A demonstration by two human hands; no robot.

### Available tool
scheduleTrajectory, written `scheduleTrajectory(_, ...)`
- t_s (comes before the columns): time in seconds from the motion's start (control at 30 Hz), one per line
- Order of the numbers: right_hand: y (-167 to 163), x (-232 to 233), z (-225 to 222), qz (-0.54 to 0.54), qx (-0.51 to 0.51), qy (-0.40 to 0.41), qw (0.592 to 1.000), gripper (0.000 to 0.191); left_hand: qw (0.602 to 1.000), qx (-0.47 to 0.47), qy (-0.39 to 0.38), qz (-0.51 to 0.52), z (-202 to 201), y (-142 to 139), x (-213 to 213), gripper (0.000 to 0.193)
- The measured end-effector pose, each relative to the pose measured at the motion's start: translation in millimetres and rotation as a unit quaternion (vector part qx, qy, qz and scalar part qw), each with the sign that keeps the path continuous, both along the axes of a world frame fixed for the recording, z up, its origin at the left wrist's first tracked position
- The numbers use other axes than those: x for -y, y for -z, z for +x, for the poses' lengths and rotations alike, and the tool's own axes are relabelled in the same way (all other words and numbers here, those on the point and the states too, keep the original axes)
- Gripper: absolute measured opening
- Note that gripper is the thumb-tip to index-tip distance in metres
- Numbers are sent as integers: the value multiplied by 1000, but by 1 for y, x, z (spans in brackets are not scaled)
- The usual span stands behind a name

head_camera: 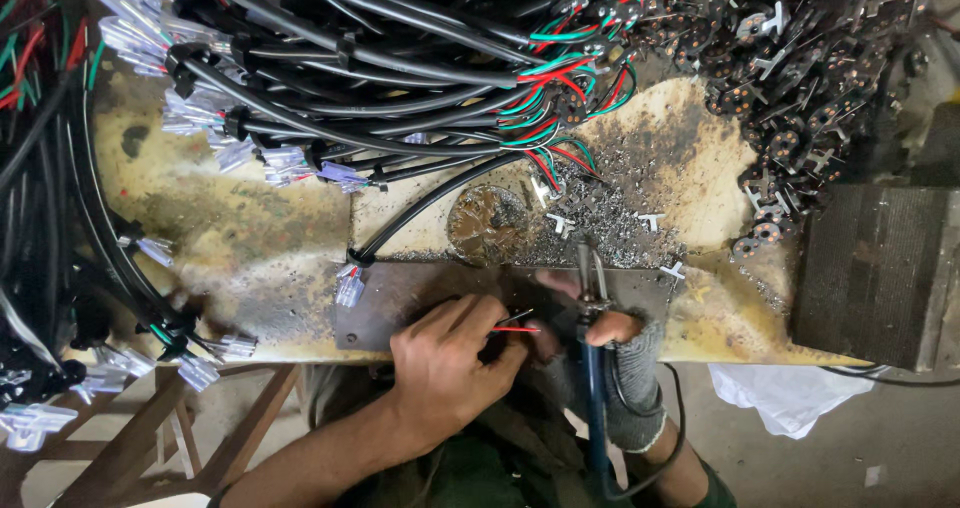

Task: The person solders electrical wires to connectors at a workbench. They hold a soldering iron in one hand and wire in the other, apply solder to the joints, and place finished wired connectors with a growing pile of completed assemblies on the bench.

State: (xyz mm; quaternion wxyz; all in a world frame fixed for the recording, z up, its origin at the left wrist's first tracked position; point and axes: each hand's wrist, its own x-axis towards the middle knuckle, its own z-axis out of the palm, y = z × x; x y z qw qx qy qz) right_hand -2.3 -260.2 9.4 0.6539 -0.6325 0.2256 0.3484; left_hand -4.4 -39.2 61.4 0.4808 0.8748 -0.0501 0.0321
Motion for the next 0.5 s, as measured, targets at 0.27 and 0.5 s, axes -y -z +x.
scheduleTrajectory(0.27,20,-15,-54,192,337,119,914,43,999,-4,25,-26,2,0,-9,32)
scheduleTrajectory(0.5,3,-16,-49,146,334,93,927,34,1000,8,6,-13,-3,6,-15,26)
